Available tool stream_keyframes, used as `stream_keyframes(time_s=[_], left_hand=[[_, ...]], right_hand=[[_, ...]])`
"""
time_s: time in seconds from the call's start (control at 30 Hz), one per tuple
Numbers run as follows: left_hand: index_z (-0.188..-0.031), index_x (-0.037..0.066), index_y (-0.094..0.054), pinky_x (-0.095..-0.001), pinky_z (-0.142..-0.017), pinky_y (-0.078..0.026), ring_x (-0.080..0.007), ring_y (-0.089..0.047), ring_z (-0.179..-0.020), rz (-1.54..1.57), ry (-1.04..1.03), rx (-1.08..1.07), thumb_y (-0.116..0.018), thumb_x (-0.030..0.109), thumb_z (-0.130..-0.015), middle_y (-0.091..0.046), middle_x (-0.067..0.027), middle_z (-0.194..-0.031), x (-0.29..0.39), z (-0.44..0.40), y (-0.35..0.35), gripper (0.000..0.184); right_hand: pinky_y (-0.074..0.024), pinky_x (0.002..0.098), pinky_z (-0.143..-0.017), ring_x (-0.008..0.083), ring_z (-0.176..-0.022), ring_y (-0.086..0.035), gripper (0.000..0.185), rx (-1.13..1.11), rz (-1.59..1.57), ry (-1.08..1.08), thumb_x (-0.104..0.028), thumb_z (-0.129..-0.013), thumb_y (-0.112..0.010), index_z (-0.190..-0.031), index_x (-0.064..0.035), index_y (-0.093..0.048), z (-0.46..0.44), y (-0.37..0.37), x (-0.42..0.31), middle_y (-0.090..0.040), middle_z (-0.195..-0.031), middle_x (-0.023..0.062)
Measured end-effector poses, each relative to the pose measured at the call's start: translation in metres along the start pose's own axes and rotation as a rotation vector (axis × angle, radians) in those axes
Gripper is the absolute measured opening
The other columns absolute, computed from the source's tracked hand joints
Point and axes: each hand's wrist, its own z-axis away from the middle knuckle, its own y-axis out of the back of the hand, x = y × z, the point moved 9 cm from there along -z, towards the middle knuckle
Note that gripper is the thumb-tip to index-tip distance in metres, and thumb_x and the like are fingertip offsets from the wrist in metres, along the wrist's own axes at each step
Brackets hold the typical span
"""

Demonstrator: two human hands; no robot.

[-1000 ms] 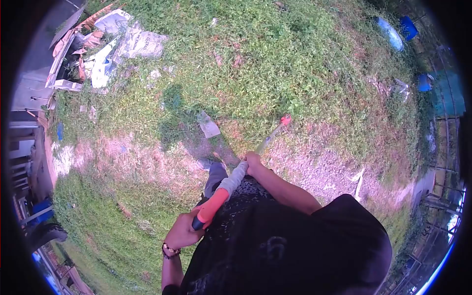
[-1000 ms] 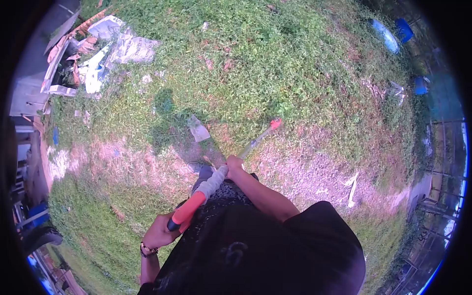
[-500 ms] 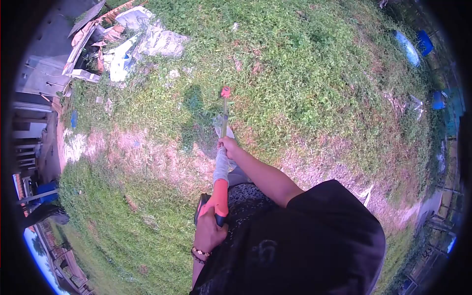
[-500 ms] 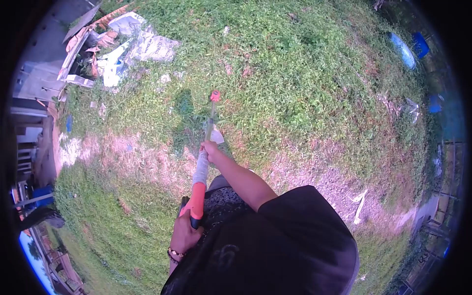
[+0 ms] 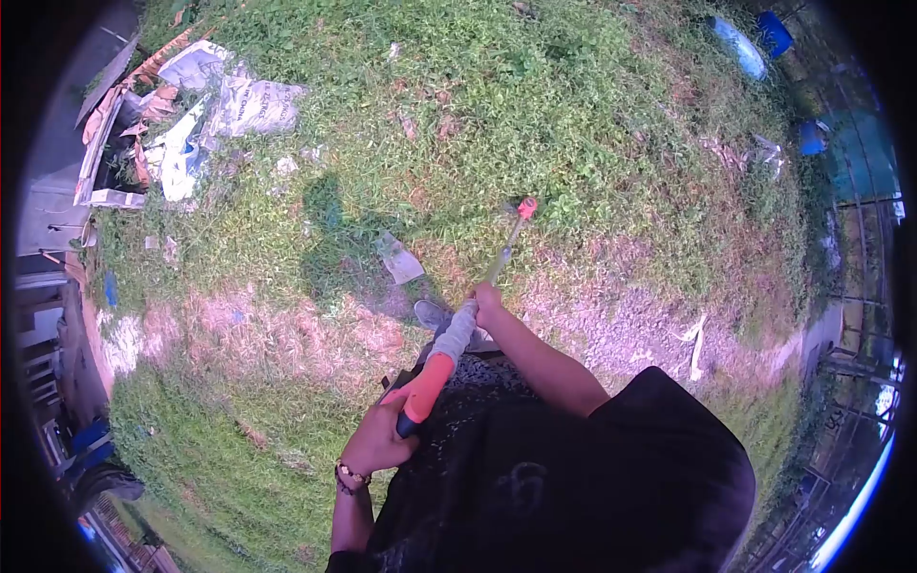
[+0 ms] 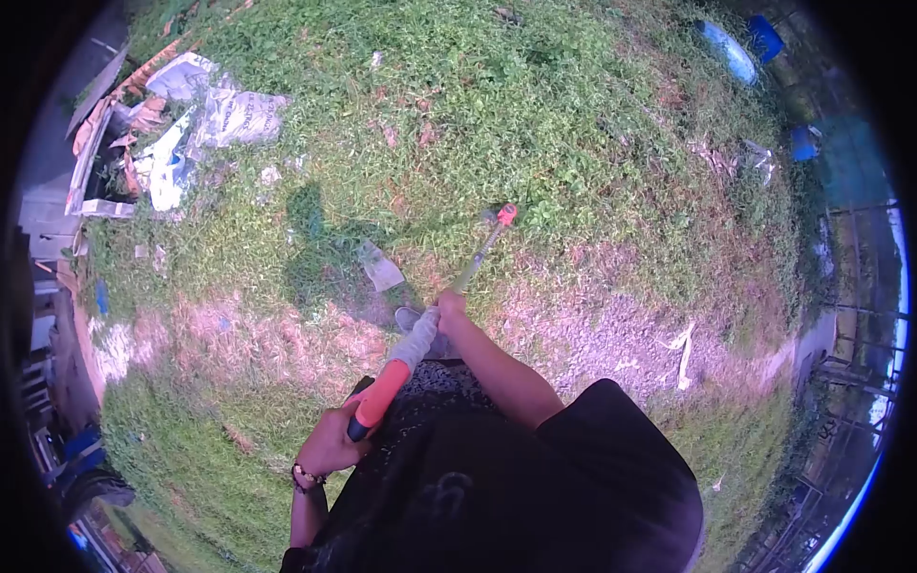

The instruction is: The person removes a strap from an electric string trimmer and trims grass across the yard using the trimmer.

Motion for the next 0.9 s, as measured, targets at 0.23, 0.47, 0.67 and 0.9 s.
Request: stream_keyframes(time_s=[0.23, 0.47, 0.67, 0.9], left_hand=[[-0.105, 0.002, -0.058, -0.0345, -0.07, -0.048, -0.0323, -0.063, -0.076, 0.066, 0.02, -0.313, -0.059, 0.007, -0.063, -0.063, -0.0174, -0.08, -0.013, -0.061, -0.002, 0.042], [-0.111, 0.001, -0.056, -0.035, -0.073, -0.048, -0.0326, -0.064, -0.08, 0.133, 0.029, -0.17, -0.06, 0.007, -0.064, -0.065, -0.0184, -0.087, -0.03, -0.031, 0.01, 0.048], [-0.101, -0.003, -0.054, -0.0424, -0.077, -0.047, -0.0425, -0.058, -0.088, 0.057, 0.12, 0.075, -0.062, 0.006, -0.061, -0.06, -0.0238, -0.088, -0.036, 0.016, 0.028, 0.042], [-0.097, -0.004, -0.051, -0.0459, -0.071, -0.047, -0.0433, -0.058, -0.08, 0.053, 0.183, 0.349, -0.063, 0.008, -0.062, -0.059, -0.0249, -0.08, -0.05, 0.012, 0.041, 0.039]], right_hand=[[-0.051, 0.0472, -0.062, 0.0304, -0.074, -0.061, 0.031, 0.377, -0.045, -0.018, -0.026, -0.081, -0.049, -0.101, -0.0027, -0.054, -0.005, 0.095, -0.038, -0.06, -0.094, 0.0181], [-0.0478, 0.0455, -0.054, 0.0296, -0.065, -0.056, 0.017, 0.292, -0.061, 0.015, -0.015, -0.079, -0.047, -0.089, -0.002, -0.051, -0.031, 0.054, -0.004, -0.054, -0.08, 0.0153], [-0.0425, 0.0401, -0.047, 0.0235, -0.057, -0.051, 0.015, -0.031, 0.151, 0.053, -0.01, -0.076, -0.049, -0.087, 0.0003, -0.049, -0.035, -0.085, 0.035, -0.051, -0.069, 0.0128], [-0.0416, 0.0353, -0.045, 0.0213, -0.049, -0.049, 0.02, -0.545, 0.386, 0.084, -0.008, -0.079, -0.052, -0.06, -0.0038, -0.049, -0.016, -0.242, 0.053, -0.048, -0.057, 0.0096]])
